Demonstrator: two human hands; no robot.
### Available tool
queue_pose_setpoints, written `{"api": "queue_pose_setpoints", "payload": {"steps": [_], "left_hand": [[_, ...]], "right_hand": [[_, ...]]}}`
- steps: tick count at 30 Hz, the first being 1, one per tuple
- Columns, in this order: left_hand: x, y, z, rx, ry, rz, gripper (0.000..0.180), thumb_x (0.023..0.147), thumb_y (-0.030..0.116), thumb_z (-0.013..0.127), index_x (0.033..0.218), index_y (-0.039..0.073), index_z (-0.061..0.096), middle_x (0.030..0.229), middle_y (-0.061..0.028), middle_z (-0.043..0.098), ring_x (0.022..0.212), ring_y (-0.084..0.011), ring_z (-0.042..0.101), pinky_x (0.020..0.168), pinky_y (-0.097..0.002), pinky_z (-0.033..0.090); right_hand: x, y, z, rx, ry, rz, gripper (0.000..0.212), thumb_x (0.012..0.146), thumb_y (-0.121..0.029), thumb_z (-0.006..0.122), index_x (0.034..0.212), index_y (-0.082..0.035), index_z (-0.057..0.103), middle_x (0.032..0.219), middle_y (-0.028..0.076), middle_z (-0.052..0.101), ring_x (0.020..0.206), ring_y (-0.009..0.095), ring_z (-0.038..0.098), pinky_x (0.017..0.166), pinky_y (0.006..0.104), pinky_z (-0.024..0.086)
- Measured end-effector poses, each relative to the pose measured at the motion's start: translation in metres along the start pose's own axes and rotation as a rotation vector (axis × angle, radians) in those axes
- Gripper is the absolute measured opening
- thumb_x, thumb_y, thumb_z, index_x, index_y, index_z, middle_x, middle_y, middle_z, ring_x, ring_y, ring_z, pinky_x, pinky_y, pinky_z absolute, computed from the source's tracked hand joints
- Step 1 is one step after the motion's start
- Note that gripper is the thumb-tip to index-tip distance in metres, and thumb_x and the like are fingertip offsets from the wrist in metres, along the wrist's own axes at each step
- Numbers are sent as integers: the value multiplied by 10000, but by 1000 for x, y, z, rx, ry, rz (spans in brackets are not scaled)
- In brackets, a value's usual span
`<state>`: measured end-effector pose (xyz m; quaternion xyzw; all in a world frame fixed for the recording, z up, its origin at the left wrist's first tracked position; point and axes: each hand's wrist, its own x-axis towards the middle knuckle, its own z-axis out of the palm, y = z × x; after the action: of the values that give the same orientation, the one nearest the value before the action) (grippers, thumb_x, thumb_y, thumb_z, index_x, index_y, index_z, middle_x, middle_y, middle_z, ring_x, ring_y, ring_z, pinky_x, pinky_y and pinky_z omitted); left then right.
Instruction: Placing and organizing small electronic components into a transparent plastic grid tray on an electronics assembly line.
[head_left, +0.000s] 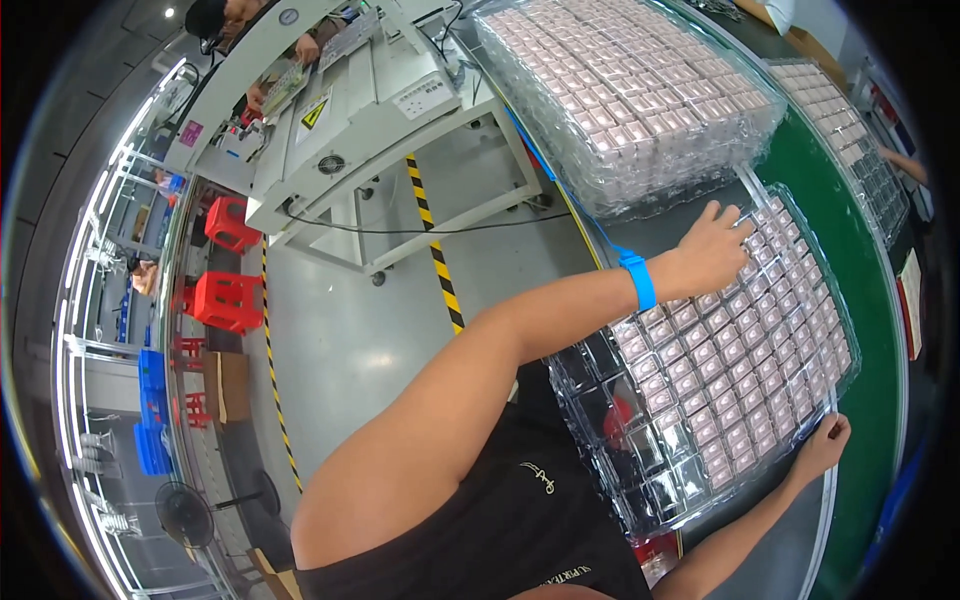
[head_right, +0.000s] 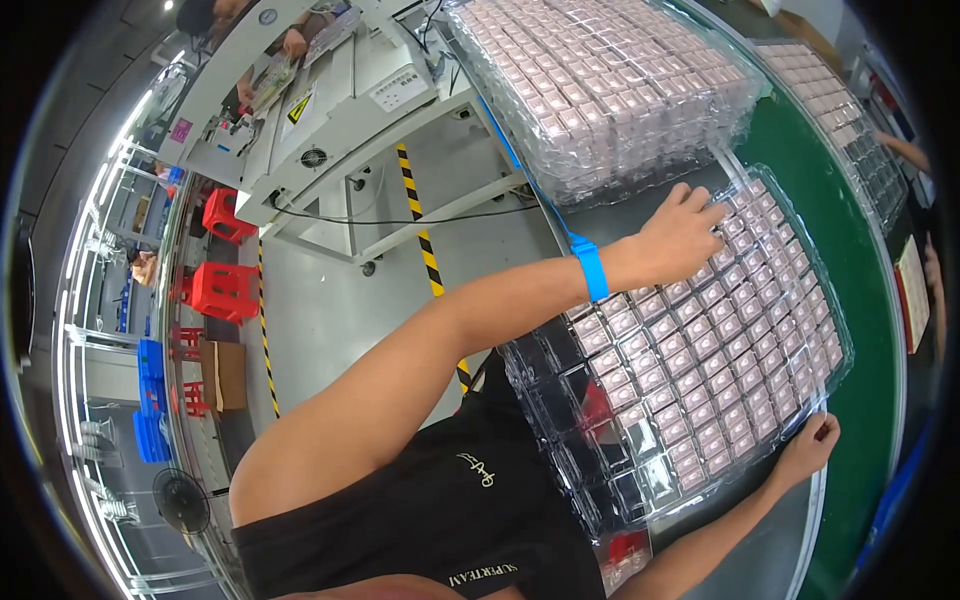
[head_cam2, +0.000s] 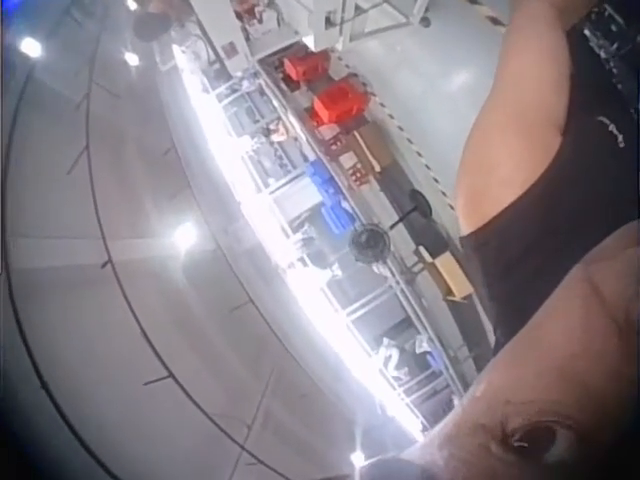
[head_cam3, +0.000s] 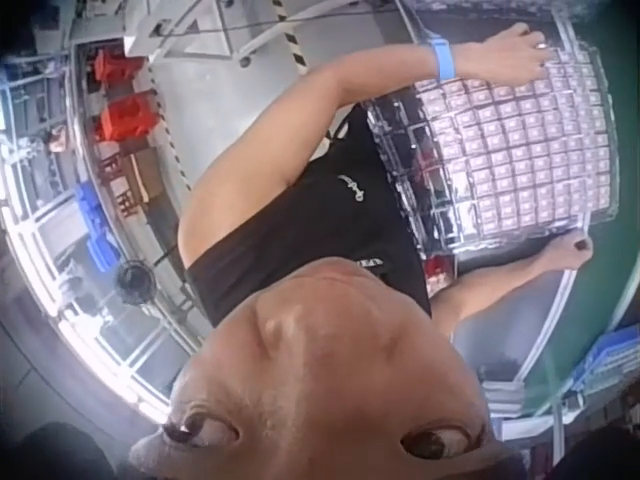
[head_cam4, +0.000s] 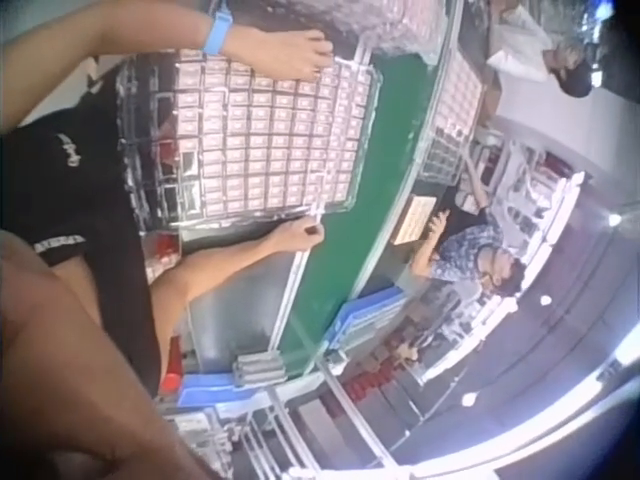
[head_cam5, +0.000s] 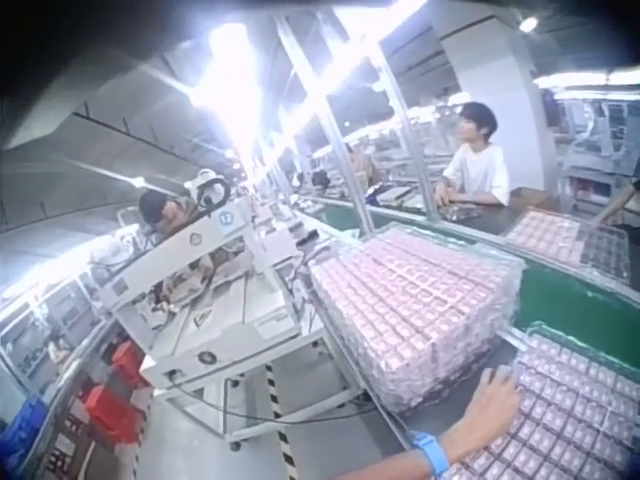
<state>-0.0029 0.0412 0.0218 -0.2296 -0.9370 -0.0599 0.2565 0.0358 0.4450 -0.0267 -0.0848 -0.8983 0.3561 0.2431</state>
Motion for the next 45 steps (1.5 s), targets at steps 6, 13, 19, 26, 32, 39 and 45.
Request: {"api": "queue_pose_setpoints", "payload": {"steps": [6,13,19,26,32,39,45], "left_hand": [[9,2,1,-44,-51,-10,140,771,183,609,776,156,747,1012,-84,575,994,-283,468,834,-460,365],[4,-22,3,12,-96,94,298,728,137,607,982,229,733,961,-57,548,918,-283,509,762,-429,426],[10,-19,7,-88,-77,102,409,726,-40,551,1019,184,725,997,-44,545,908,-283,485,789,-398,428],[21,-9,9,-75,-96,209,218,763,22,599,935,81,719,1005,-29,588,938,-259,509,841,-393,422],[24,-16,16,-130,-71,229,120,820,85,614,899,80,704,941,-26,640,980,-254,544,882,-405,421],[24,-21,12,-177,-81,201,103,817,79,633,895,85,700,936,-26,618,967,-268,535,881,-418,421],[26,-13,9,-143,-90,287,234,758,1,561,911,93,712,947,-39,601,955,-272,529,855,-412,419]], "right_hand": [[2,14,-11,-20,41,32,271,921,-211,594,1009,44,616,883,93,632,802,178,587,778,300,481],[-2,-24,5,-49,92,25,230,886,-186,604,995,12,646,842,107,639,777,173,590,746,299,478],[-6,-27,0,119,120,131,224,856,-186,661,948,17,636,785,61,642,721,117,591,713,270,491],[-7,-35,-6,141,114,161,215,856,-165,650,943,30,634,785,50,643,715,105,585,695,255,487],[-5,-32,-2,151,131,143,202,854,-157,646,936,27,640,796,63,661,709,116,597,695,264,498],[-6,-31,2,181,121,138,205,843,-152,650,938,29,643,798,67,667,710,118,606,696,267,503],[-8,-23,-9,123,148,126,214,840,-173,660,941,15,645,790,75,663,702,132,604,698,276,504]]}}
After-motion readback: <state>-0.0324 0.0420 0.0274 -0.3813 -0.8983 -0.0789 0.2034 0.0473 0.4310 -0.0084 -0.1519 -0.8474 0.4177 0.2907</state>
